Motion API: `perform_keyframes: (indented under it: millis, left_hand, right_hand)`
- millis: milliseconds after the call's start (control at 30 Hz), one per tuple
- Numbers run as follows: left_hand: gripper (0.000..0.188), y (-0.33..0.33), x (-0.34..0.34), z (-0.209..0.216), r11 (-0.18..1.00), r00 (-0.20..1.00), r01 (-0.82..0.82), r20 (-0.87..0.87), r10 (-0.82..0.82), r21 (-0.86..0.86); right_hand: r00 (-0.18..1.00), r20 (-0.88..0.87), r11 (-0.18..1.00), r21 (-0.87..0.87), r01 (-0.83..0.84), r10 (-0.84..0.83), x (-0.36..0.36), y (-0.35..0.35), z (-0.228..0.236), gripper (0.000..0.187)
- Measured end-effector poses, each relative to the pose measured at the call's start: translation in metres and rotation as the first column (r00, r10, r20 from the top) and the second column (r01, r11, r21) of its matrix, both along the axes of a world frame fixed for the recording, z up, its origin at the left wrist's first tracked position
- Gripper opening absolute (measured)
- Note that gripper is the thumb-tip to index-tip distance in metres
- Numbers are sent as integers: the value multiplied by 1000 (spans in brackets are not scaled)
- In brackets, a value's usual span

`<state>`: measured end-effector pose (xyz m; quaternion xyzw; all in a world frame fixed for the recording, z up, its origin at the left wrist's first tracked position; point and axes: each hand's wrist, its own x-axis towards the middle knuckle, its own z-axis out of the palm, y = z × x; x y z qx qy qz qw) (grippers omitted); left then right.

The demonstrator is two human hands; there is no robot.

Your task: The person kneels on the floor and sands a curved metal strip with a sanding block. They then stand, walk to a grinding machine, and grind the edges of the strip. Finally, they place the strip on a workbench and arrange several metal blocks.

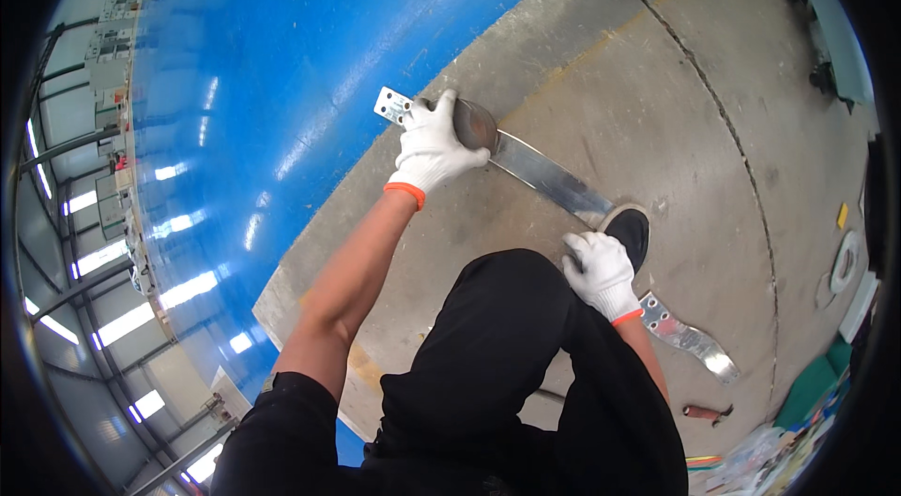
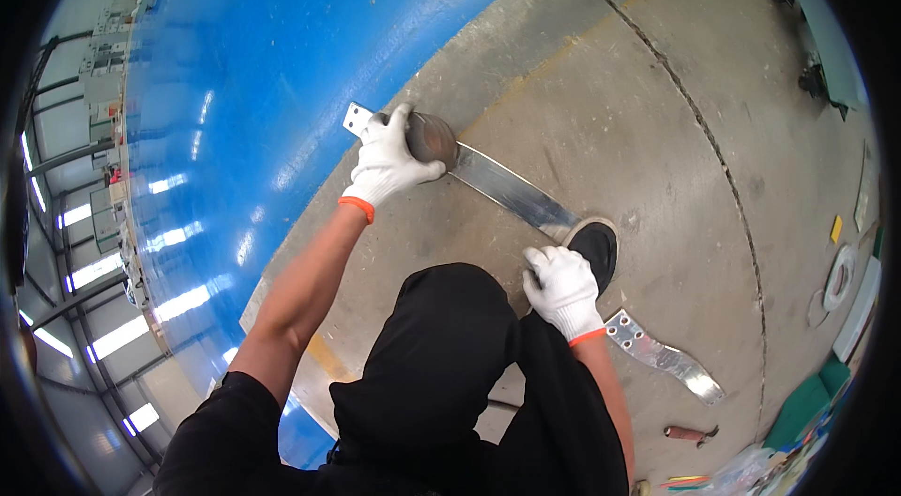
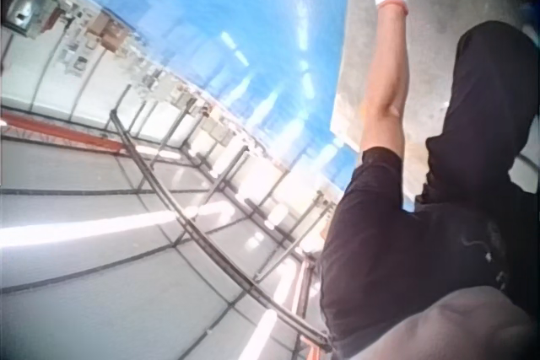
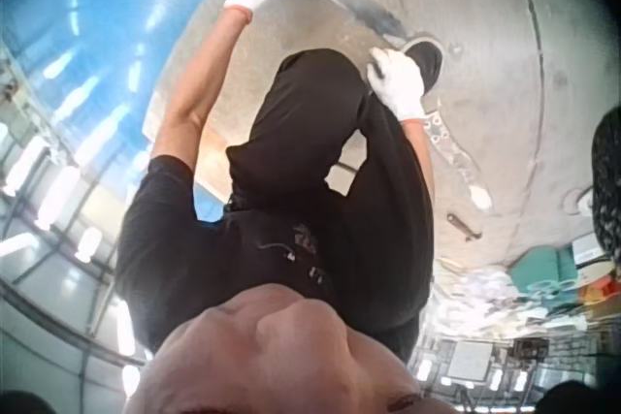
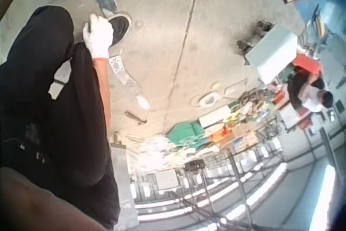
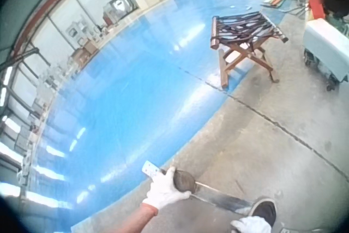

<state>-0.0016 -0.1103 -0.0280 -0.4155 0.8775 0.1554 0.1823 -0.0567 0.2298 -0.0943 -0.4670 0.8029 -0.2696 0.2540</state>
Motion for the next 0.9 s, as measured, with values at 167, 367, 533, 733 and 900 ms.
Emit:
perform_keyframes:
  millis: [167, 367, 533, 733, 900]
  left_hand:
    - [112, -34, 34, 82, 989, 923, -98, -361, 133, 114]
    - [110, -49, 79, 282, 887, 574, 144, -692, -437, -440]
    - [107, -9, 74, 242, 809, 564, 40, -655, -503, -587]
    - [104, 61, 9, -12, 945, 881, 282, -345, -324, -166]
    - [101, 99, -11, -43, 928, 881, 268, -323, -345, -261]
  right_hand:
    - [1000, 5, 1000, -23, 19, -19, 2, 1, -6, 30]
    - [1000, 15, 998, 59, -15, 15, -3, 6, -4, 31]
    - [994, 86, 998, 19, -68, 66, -7, 0, -3, 30]
    - [985, 130, 985, 114, -132, 117, -10, -1, 5, 33]
    - [994, 87, 996, 42, -74, 70, -4, 10, -11, 34]
